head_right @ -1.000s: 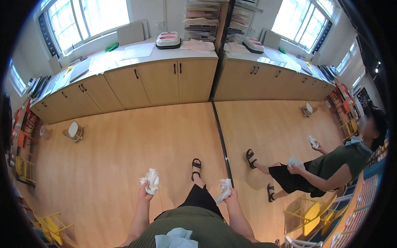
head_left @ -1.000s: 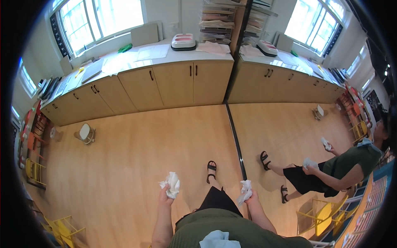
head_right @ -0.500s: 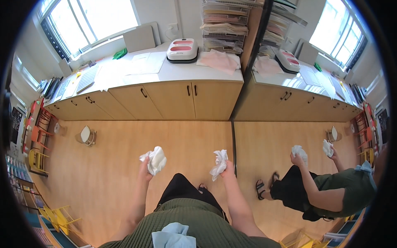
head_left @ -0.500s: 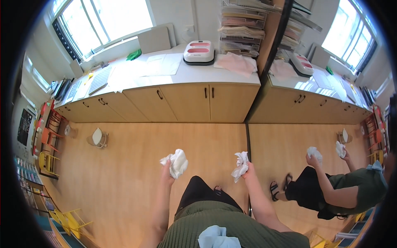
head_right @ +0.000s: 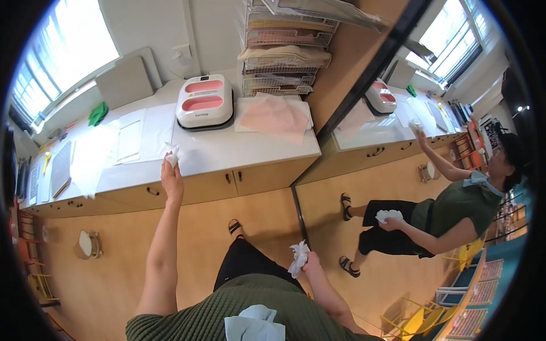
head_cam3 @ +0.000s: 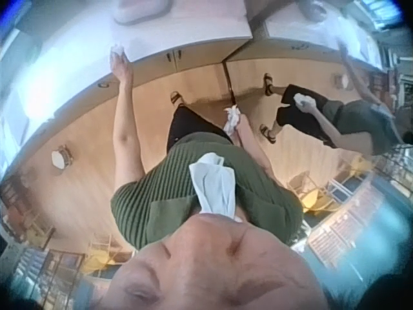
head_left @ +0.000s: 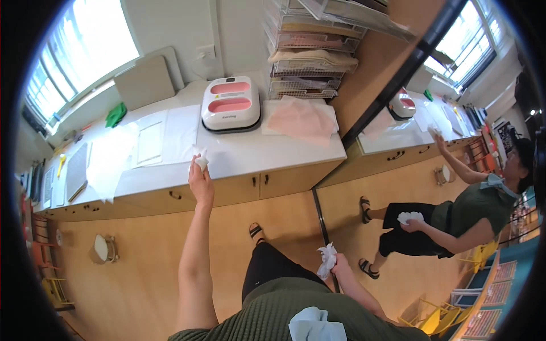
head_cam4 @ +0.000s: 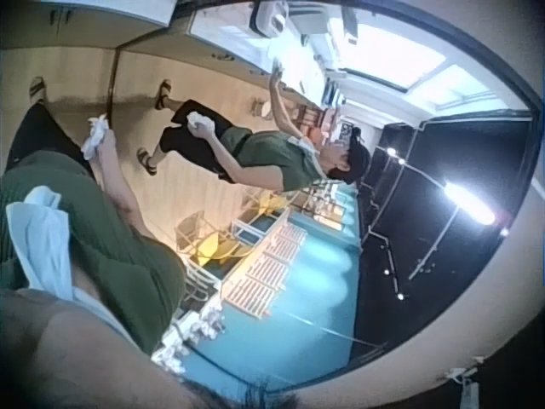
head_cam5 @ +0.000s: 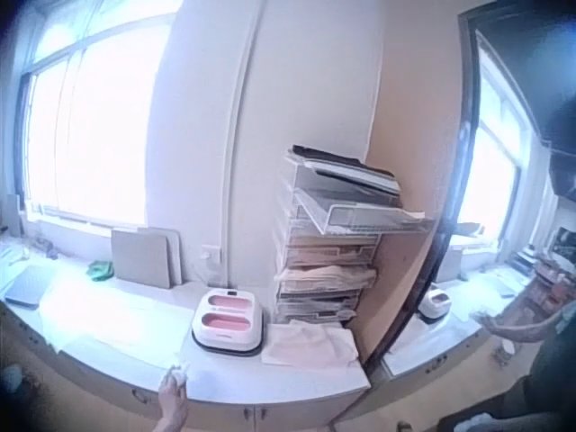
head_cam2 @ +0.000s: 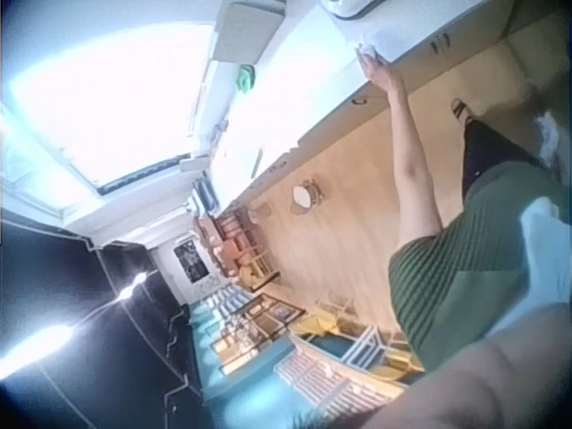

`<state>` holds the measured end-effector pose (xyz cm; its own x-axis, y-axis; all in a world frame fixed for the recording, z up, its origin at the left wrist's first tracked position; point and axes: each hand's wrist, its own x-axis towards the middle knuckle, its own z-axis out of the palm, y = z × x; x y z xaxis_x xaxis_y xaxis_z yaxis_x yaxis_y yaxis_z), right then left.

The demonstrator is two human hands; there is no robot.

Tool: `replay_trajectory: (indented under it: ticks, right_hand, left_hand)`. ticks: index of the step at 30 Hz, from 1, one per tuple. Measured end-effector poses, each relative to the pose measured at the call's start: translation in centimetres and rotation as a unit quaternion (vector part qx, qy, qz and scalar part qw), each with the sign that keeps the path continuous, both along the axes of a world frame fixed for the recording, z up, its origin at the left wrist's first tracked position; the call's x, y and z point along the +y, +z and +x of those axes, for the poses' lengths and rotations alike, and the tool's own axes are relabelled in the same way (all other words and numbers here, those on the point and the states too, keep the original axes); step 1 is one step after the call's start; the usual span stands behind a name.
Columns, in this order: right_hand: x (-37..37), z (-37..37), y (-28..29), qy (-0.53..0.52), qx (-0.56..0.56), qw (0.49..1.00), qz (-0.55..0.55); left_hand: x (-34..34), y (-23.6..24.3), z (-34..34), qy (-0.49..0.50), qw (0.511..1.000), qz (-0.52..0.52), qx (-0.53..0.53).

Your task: The person wipes down several worktables and the exterior of a heat press machine using a cloth and spray bottle.

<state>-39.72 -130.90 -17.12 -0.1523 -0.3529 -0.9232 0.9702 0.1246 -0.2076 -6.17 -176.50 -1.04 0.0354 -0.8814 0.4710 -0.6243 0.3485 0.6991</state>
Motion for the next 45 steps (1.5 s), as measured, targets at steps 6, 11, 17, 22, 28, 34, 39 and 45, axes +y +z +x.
replay_trajectory:
  ticks: [6,11,17,22,28,34,39,45]
  right_hand:
    - [-22.9,-1.7,9.4,0.069,0.433,0.899,-0.008]
    - [-43.0,5.1,11.3,0.236,0.822,0.516,-0.037]
    - [-49.8,11.4,8.3,0.504,0.825,0.195,-0.163]
    - [-46.4,-0.8,10.5,0.569,0.795,0.207,-0.035]
    - [-39.0,-14.9,7.0,0.512,0.814,0.228,0.153]
    - [-44.7,-6.4,6.8,0.486,0.810,0.250,0.213]
    - [-43.3,-9.8,8.5,0.549,0.811,0.204,0.004]
    - [-41.8,-17.0,6.9,0.380,0.815,0.373,0.230]
  left_hand:
    - [-3.6,-5.2,-6.5,-0.073,0.954,0.125,-0.263]
    - [-4.9,-5.8,-6.7,-0.144,0.930,0.124,-0.314]
    - [-6.3,-6.1,-3.3,-0.115,0.900,0.167,-0.385]
    - [-6.2,-6.7,-3.2,-0.077,0.922,0.159,-0.344]
    - [-3.7,-5.6,-11.6,-0.123,0.924,0.143,-0.333]
    - [-0.4,-4.8,-19.0,-0.280,0.901,0.114,-0.310]
    - [-3.1,-4.2,-12.8,-0.247,0.889,0.142,-0.360]
    - [-4.0,-6.0,-9.5,-0.077,0.931,0.185,-0.304]
